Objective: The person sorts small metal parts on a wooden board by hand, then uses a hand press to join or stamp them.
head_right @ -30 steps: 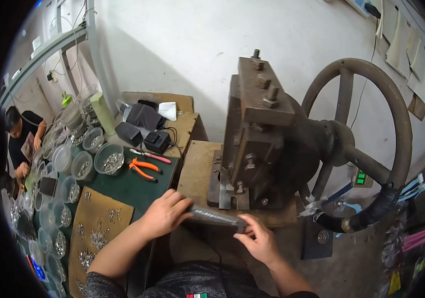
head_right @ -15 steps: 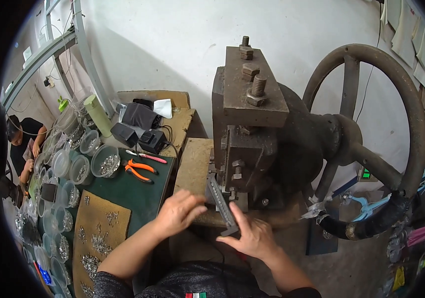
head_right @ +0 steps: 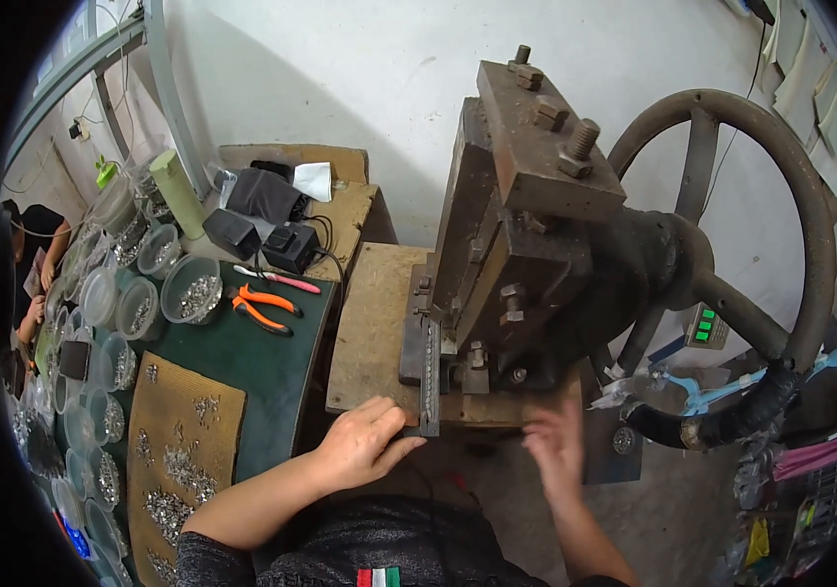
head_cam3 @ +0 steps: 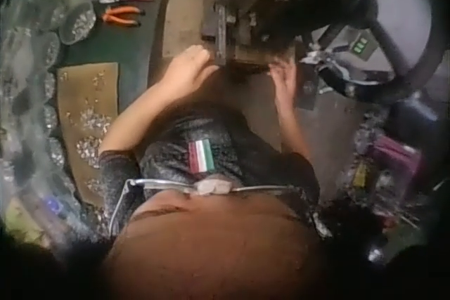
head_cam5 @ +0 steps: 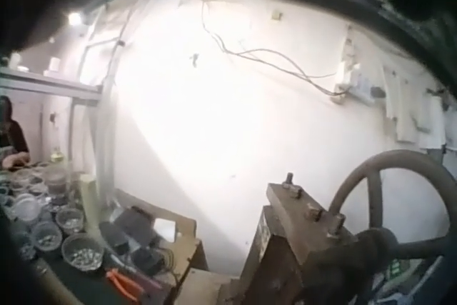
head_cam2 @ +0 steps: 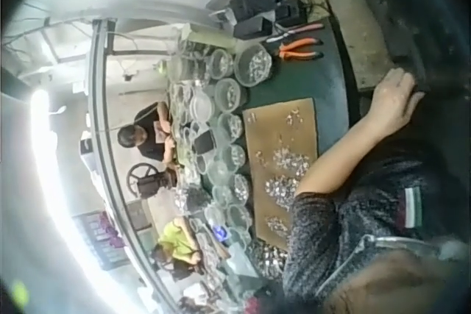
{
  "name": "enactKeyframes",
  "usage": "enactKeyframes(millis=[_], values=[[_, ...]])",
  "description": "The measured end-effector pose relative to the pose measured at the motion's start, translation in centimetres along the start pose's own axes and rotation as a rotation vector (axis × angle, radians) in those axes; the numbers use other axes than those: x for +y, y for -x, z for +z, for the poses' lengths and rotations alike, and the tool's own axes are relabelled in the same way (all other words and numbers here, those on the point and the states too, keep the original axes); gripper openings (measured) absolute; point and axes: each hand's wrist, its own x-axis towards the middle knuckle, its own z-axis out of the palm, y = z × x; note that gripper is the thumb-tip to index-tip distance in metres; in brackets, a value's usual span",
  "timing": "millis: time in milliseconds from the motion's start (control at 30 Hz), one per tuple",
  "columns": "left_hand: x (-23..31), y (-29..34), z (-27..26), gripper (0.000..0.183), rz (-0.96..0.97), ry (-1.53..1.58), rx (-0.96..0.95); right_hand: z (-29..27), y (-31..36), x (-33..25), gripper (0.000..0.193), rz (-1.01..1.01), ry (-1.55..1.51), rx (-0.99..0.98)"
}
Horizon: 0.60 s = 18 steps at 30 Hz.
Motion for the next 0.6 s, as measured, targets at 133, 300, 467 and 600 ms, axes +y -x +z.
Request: enactKeyframes(millis=[133, 300, 467, 600], values=[[-0.5, 0.0, 0.1, 0.023, 0.054, -0.031, 0.03, -4.4, -0.6, -1.6, 0.073, -0.35, 0.074, 0.515], [-0.8, 0.2, 0.2, 0.029, 0.138, -0.083, 0.106, -4.2, -3.5, -7.2, 0.064, -0.702, -0.003, 0.522], [-1.3, 0.6, 0.8, 0.03, 0.166, -0.075, 0.109, -4.0, -3.1, -9.5, 0.054, -0.63, 0.04, 0.538], [-1.6, 0.7, 0.9, 0.03, 0.201, -0.045, 0.121, -4.9, -1.9, -14.4, 0.051, -0.535, 0.045, 0.532]])
